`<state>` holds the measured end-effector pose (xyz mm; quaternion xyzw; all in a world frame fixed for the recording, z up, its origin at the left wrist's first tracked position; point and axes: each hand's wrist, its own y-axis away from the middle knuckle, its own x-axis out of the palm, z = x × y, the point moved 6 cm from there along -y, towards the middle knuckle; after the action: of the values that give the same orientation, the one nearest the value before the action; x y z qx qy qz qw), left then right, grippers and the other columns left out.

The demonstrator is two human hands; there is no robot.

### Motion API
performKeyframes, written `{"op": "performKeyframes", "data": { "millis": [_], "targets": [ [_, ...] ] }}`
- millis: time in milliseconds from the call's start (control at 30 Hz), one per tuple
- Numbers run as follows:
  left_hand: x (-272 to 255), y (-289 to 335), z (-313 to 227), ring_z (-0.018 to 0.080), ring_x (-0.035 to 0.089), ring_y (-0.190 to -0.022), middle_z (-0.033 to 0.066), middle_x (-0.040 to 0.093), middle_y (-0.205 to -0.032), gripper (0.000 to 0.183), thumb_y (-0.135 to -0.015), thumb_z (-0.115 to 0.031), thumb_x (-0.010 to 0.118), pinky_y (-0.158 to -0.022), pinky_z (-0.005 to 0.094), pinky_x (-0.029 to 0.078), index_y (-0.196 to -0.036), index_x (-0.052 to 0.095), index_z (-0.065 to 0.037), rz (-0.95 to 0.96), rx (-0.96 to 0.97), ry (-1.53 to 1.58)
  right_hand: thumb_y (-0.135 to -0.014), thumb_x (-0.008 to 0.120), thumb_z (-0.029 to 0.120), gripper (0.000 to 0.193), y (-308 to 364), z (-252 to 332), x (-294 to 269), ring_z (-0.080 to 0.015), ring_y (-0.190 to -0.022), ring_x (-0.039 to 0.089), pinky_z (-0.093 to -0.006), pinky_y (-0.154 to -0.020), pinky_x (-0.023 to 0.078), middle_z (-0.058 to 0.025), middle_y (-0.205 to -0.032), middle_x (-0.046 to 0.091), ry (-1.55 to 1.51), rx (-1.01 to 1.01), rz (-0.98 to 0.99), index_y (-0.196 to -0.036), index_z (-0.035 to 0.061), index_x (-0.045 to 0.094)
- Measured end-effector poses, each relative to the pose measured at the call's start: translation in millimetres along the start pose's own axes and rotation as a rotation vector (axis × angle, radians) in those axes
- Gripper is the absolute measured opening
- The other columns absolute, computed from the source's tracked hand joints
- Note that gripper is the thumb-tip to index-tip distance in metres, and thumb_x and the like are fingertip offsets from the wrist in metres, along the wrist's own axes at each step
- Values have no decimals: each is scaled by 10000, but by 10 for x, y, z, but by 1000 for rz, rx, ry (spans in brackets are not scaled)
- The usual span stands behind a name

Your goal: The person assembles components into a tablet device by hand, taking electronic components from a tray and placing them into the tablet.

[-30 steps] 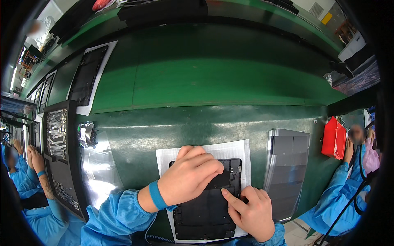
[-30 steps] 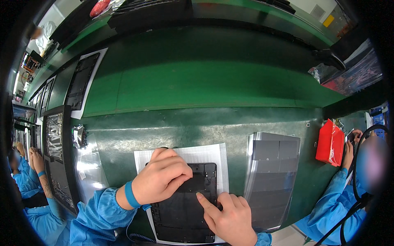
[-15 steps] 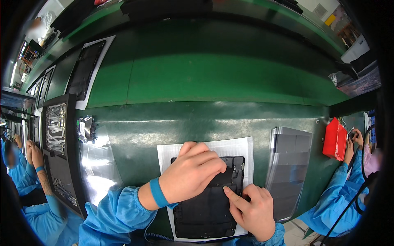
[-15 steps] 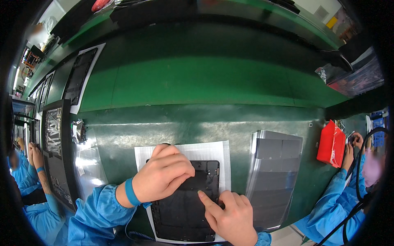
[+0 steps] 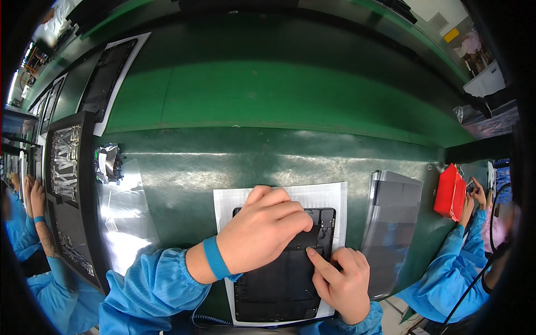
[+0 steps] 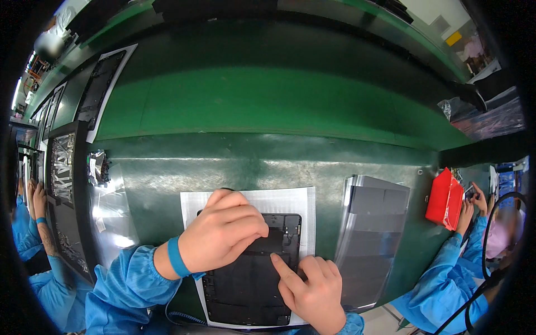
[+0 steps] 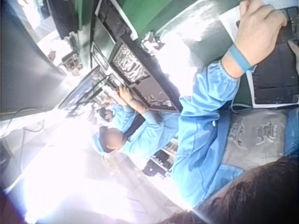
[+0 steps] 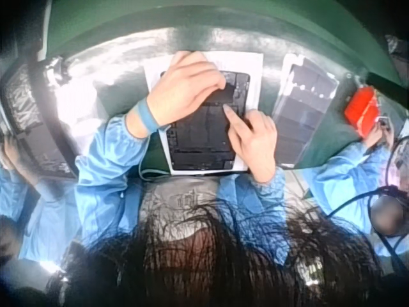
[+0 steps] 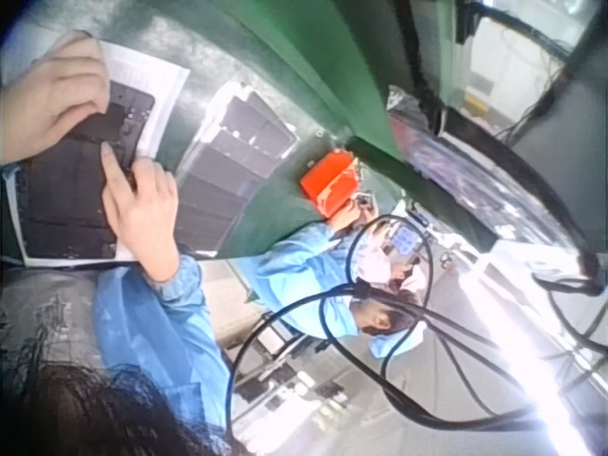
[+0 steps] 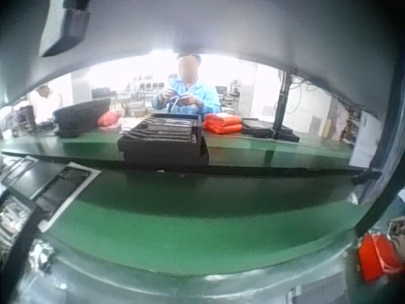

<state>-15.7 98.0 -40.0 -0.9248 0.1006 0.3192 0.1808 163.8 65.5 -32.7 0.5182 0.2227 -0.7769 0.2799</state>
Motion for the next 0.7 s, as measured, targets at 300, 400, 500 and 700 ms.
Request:
{"op": "performKeyframes", "data": {
  "millis": [300, 400, 500, 700],
  "targets": [
    [-11, 5, 11, 213, 576, -898, -12, 670, -885, 120, -793, -40, 729, -868, 353, 414, -868, 670, -112, -19, -12, 27, -680, 731, 154, 558, -27, 45, 4, -195, -622, 464, -341, -562, 355, -35, -756, 364, 63, -15, 26, -1229, 255, 719],
    [-10, -6, 8, 213, 577, -892, -11, 671, -880, 116, -794, -40, 729, -863, 351, 416, -863, 670, -112, -20, -14, 29, -679, 732, 155, 572, -21, 45, 7, -198, -626, 465, -338, -562, 352, -38, -761, 359, 77, -6, 37, -1240, 264, 714],
    [-17, -15, -1, 215, 578, -887, -9, 671, -877, 116, -792, -39, 729, -857, 351, 418, -862, 670, -111, -19, -8, 29, -681, 732, 156, 572, -24, 49, 0, -203, -628, 467, -339, -564, 355, -41, -766, 364, 75, -3, 36, -1242, 262, 713],
    [9, -4, -53, 202, 567, -888, -9, 629, -882, 163, -756, -80, 747, -861, 356, 416, -906, 713, -133, 11, 53, -50, -699, 733, 149, 556, -29, 44, -23, -207, -622, 472, -341, -558, 366, -45, -769, 384, 68, -24, 13, -1249, 229, 706]
  ]
}}
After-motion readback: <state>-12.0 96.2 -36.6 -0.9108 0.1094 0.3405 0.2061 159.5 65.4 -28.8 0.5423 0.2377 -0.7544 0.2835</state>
